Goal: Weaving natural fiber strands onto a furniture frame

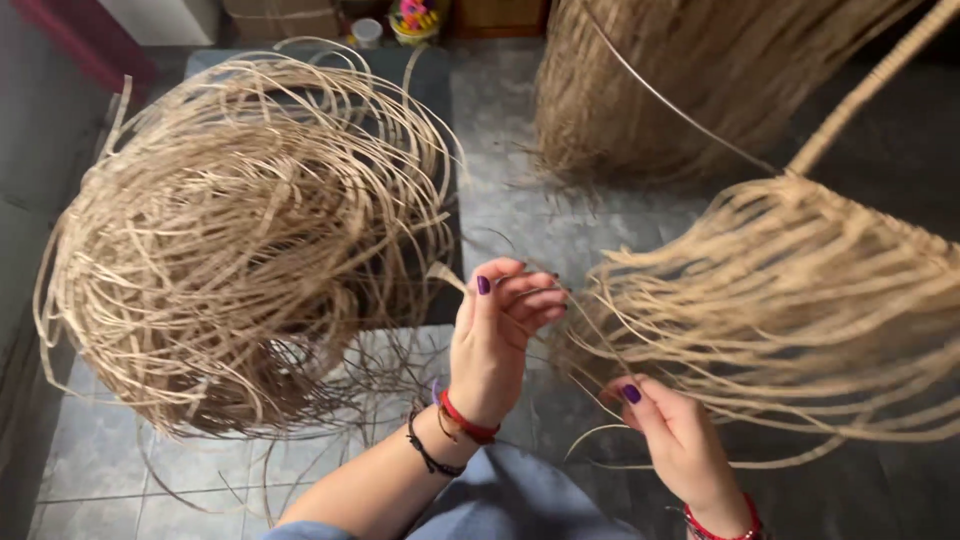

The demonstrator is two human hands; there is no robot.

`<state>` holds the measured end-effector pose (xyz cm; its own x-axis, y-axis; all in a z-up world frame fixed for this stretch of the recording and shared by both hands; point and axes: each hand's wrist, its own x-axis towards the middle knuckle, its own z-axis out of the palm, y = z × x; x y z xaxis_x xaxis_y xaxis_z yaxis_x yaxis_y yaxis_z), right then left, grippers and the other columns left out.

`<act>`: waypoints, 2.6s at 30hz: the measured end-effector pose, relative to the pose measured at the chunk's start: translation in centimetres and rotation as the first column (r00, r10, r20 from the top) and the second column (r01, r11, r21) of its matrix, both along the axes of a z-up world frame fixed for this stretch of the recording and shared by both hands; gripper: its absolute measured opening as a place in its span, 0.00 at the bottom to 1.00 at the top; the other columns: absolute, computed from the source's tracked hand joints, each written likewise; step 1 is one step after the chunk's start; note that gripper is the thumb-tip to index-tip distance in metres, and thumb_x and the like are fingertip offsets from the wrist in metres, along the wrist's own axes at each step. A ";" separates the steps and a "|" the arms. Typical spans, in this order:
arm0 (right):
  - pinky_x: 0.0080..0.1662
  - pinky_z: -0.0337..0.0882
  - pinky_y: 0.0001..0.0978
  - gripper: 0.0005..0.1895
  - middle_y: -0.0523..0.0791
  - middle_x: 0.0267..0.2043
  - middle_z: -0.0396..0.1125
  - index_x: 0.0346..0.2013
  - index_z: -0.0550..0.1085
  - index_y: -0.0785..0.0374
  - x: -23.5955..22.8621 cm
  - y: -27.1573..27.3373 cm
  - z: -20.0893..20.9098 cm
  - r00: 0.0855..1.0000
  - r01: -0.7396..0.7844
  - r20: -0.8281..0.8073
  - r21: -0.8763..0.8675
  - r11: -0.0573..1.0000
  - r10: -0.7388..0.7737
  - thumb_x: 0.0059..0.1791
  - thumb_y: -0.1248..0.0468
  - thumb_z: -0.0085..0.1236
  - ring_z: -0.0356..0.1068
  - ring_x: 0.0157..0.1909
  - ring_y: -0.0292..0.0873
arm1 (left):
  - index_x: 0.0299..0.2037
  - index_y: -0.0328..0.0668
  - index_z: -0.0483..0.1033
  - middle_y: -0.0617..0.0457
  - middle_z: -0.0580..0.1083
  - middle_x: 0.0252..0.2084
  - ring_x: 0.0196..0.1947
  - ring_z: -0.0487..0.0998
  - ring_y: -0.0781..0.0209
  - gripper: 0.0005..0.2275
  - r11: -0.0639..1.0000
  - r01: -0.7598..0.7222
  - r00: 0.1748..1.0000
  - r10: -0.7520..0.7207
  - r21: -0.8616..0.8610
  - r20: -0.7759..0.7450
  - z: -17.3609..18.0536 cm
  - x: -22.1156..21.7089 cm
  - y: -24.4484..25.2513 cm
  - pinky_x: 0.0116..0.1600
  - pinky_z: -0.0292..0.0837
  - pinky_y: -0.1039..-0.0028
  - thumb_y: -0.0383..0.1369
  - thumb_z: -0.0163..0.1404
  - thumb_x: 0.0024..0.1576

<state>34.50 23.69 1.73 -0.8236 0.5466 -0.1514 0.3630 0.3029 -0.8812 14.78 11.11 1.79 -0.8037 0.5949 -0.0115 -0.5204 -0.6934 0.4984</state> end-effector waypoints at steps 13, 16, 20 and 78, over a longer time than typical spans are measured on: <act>0.31 0.64 0.25 0.18 0.40 0.19 0.65 0.42 0.82 0.62 11.3 -0.4 -0.4 0.996 0.090 -0.024 -0.020 0.996 -0.091 0.56 0.60 0.43 0.63 0.24 0.34 | 0.39 0.50 0.67 0.62 0.55 0.23 0.17 0.47 0.72 0.09 0.991 0.129 0.976 -0.119 -0.047 0.180 1.5 10.3 3.8 0.22 0.38 0.78 0.43 0.42 0.66; 0.31 0.64 0.25 0.18 0.39 0.19 0.66 0.41 0.83 0.59 12.1 -1.5 0.7 0.992 0.124 0.012 0.000 0.992 -0.124 0.56 0.60 0.42 0.64 0.22 0.34 | 0.46 0.42 0.71 0.55 0.65 0.39 0.36 0.63 0.61 0.08 0.954 0.283 0.958 -0.278 -0.095 0.064 2.3 12.7 4.0 0.39 0.59 0.71 0.37 0.44 0.67; 0.28 0.62 0.26 0.20 0.39 0.16 0.64 0.42 0.83 0.58 13.5 -2.4 0.6 0.981 0.194 0.022 0.038 0.980 -0.195 0.56 0.58 0.41 0.62 0.20 0.33 | 0.61 0.31 0.73 0.43 0.75 0.60 0.59 0.78 0.49 0.20 0.901 0.380 0.923 -0.383 -0.211 0.027 2.5 12.7 4.0 0.61 0.77 0.57 0.35 0.49 0.62; 0.30 0.65 0.37 0.05 0.39 0.29 0.67 0.32 0.75 0.56 27.3 9.7 9.4 0.987 -0.105 0.163 0.620 0.777 0.003 0.52 0.63 0.55 0.71 0.25 0.42 | 0.65 0.46 0.59 0.38 0.78 0.36 0.32 0.81 0.31 0.22 0.597 0.033 -0.399 -0.727 -0.802 -0.558 6.0 26.0 14.2 0.32 0.73 0.46 0.40 0.49 0.62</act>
